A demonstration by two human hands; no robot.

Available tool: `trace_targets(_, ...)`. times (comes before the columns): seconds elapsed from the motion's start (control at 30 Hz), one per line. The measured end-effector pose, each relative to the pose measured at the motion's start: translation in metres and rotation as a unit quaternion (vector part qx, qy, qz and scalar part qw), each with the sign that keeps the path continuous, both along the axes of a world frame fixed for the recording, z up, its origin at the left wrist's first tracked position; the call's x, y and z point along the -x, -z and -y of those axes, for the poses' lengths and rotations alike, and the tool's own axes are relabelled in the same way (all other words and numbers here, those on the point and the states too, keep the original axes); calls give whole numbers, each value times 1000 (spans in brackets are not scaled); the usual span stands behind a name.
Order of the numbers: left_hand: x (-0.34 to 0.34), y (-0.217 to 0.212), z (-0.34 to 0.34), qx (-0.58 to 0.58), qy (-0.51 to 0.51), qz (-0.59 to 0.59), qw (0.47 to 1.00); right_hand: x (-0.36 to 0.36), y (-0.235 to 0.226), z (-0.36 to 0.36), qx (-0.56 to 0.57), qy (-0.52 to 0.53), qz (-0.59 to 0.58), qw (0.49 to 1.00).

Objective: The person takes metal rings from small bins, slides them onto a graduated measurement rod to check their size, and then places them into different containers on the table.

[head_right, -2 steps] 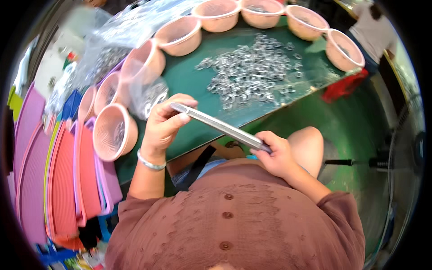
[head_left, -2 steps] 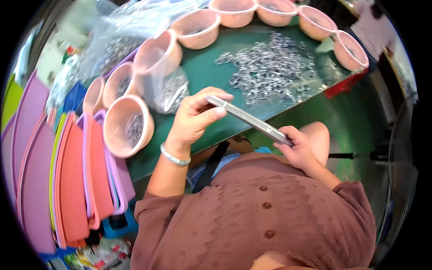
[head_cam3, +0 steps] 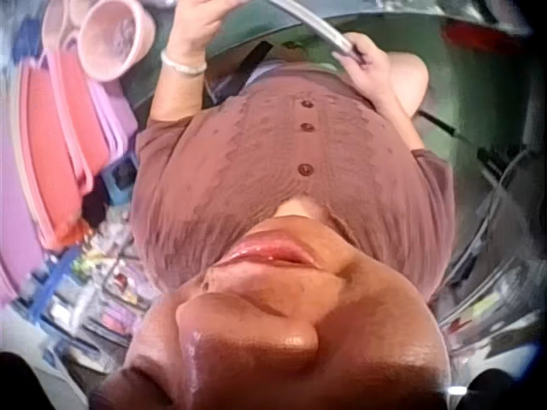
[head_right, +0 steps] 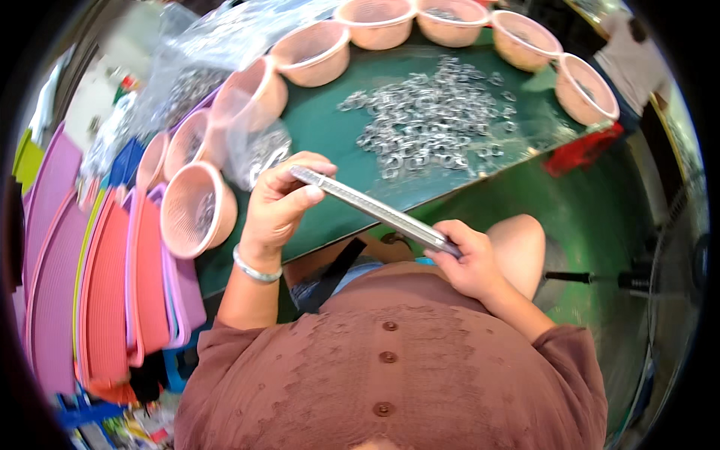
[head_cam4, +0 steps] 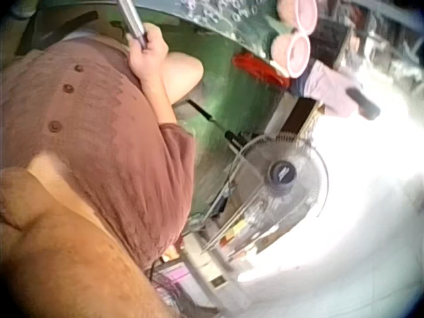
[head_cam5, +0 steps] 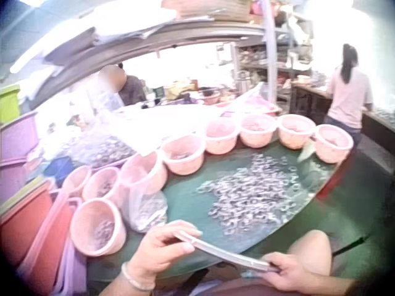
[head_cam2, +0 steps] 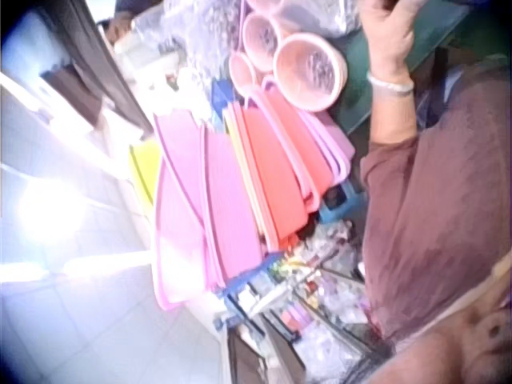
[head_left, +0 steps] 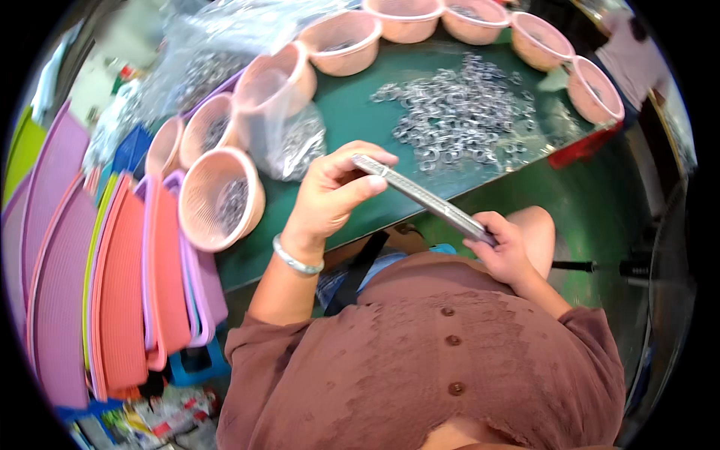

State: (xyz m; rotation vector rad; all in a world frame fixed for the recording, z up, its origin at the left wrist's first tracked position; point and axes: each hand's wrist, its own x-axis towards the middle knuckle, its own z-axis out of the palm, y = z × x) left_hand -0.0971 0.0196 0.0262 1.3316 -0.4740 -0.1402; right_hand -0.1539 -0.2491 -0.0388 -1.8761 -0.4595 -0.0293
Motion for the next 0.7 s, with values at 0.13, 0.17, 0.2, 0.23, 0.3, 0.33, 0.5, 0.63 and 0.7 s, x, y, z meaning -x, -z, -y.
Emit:
trace_targets(0.13, 26, -8, -2, 37, -47, 9, 998, 4, -11, 0, -13, -65, 8, 998)
trace_targets(0.17, 31, -9, -2, 50, -63, 17, 997, 4, -15, 0, -18, -81, 9, 997)
trace_targets(0.2, 36, -11, -2, 63, -77, 25, 995, 5, -19, -2, -22, -96, 5, 995)
trace_targets(0.23, 42, -13, 0, 72, -96, 15, 993, 5, -23, -3, -27, -106, 0, 994)
trace_targets(0.3, 50, -16, 1, 76, -121, 6, 990, 6, -29, -1, -24, -126, -9, 992)
trace_targets(0.33, 52, -16, 1, 81, -128, 1, 988, 6, -31, -1, -35, -139, -5, 990)
trace_targets(0.5, 50, -16, 3, 96, -184, -1, 978, 5, -38, 2, -74, -189, -53, 978)
trace_targets(0.63, 45, -12, 10, 81, -217, -17, 973, 7, -36, 4, -69, -165, -46, 983)
trace_targets(0.7, 34, -13, -1, 124, -238, 10, 963, 7, -36, 7, -26, -129, -3, 991)
